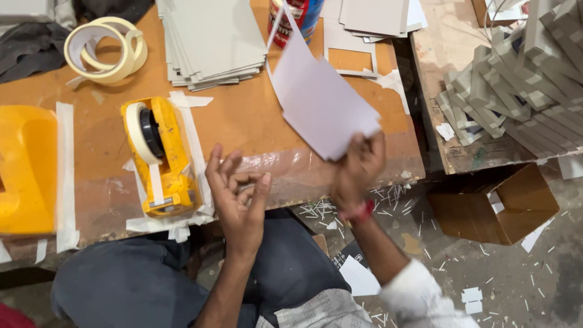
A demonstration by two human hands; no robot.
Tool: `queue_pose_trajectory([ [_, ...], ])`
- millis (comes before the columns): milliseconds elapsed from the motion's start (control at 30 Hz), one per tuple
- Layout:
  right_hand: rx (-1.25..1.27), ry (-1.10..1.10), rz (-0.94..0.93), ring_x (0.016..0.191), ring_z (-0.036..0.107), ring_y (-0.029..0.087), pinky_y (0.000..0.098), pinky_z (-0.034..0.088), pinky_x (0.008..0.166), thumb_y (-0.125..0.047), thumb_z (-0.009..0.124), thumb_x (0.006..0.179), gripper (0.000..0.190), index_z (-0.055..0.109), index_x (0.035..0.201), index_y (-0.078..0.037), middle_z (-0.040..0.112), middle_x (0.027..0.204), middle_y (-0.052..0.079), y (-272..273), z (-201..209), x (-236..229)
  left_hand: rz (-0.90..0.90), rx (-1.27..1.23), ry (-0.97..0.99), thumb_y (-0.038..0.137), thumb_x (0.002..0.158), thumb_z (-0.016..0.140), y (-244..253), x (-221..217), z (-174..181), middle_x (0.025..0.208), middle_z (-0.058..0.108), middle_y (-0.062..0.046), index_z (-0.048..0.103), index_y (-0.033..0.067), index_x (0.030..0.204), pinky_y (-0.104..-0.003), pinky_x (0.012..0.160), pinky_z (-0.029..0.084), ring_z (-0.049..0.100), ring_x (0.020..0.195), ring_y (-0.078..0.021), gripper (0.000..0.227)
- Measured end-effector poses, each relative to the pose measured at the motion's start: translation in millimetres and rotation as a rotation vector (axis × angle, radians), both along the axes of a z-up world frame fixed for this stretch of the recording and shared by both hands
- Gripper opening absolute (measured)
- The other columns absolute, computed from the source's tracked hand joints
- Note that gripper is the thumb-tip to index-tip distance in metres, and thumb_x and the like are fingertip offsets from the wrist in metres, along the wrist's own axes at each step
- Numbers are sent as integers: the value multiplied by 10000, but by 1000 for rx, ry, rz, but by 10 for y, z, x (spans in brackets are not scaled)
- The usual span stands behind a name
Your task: The person assembles small cardboard frames by applying adhesive tape to edges and attaching white inserts. They repeatedly pick up frames, apply tape, and press components together at a cluttered workbench.
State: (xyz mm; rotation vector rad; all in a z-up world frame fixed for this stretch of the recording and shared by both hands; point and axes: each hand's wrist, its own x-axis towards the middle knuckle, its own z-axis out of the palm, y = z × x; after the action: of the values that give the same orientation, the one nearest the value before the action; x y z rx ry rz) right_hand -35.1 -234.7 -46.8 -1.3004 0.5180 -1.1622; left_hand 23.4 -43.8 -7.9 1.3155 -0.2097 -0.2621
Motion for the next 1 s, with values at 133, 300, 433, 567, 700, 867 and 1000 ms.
queue_pose_trajectory([
  [133, 170, -120, -27, 914, 673, 121, 291, 616, 813, -139, 646, 1027, 224, 533, 1186, -30, 648, 1036, 41, 146, -75, -464, -87, -87, 40, 154, 892, 764, -69, 91, -45, 1521, 397, -144, 186, 72, 1583, -308, 968, 547, 566, 1197, -168, 905],
  [300, 433, 221, 125, 853, 534, 196, 327, 444, 706, 16, 771, 886, 677, 483, 1498, 10, 581, 994, 151, 816, -74, -760, -166, -12, 11, 104, 944, 767, -147, 32, -32, 1257, 680, -166, 578, -30, 1339, -317, 987, 539, 650, 1131, -173, 457],
  [433, 615, -4, 592, 1168, 647, 239, 375, 531, 1016, -68, 733, 892, 578, 509, 1403, 81, 667, 1252, 178, 754, -35, -932, -304, -14, 112, 76, 905, 759, 96, 113, 147, 1114, 735, -112, 647, -33, 1230, -307, 889, 576, 696, 996, -158, 360],
  [567, 357, 182, 907, 1215, 636, 206, 364, 533, 1023, -171, 689, 894, 616, 492, 1448, 14, 652, 1308, 148, 304, 44, -872, -443, 110, 66, 55, 875, 750, 238, 220, 314, 1121, 744, -102, 627, -3, 1264, -303, 892, 591, 710, 1019, -142, 412],
  [700, 186, 541, 726, 1067, 680, 223, 393, 565, 912, -183, 717, 922, 509, 556, 1336, 67, 708, 1170, 169, 324, 136, -729, -308, -62, -11, 51, 842, 765, 160, 165, 232, 1228, 662, -105, 543, 9, 1351, -326, 978, 537, 645, 1136, -158, 557],
  [867, 104, 422, 540, 1023, 661, 188, 347, 551, 877, -204, 666, 954, 494, 499, 1351, 38, 682, 1149, 130, 539, 310, -445, -259, -265, 400, 190, 975, 704, 68, 52, 102, 1280, 663, -159, 570, -84, 1410, -347, 1028, 491, 621, 1176, -230, 531],
  [1000, -273, 468, 368, 1118, 566, 194, 330, 481, 995, -187, 582, 1076, 396, 458, 1370, 49, 570, 1203, 128, 880, 384, -393, -2, 324, -141, 306, 1045, 601, -18, -163, 63, 1259, 673, -227, 456, -31, 1429, -389, 979, 524, 681, 1174, -322, 531],
])
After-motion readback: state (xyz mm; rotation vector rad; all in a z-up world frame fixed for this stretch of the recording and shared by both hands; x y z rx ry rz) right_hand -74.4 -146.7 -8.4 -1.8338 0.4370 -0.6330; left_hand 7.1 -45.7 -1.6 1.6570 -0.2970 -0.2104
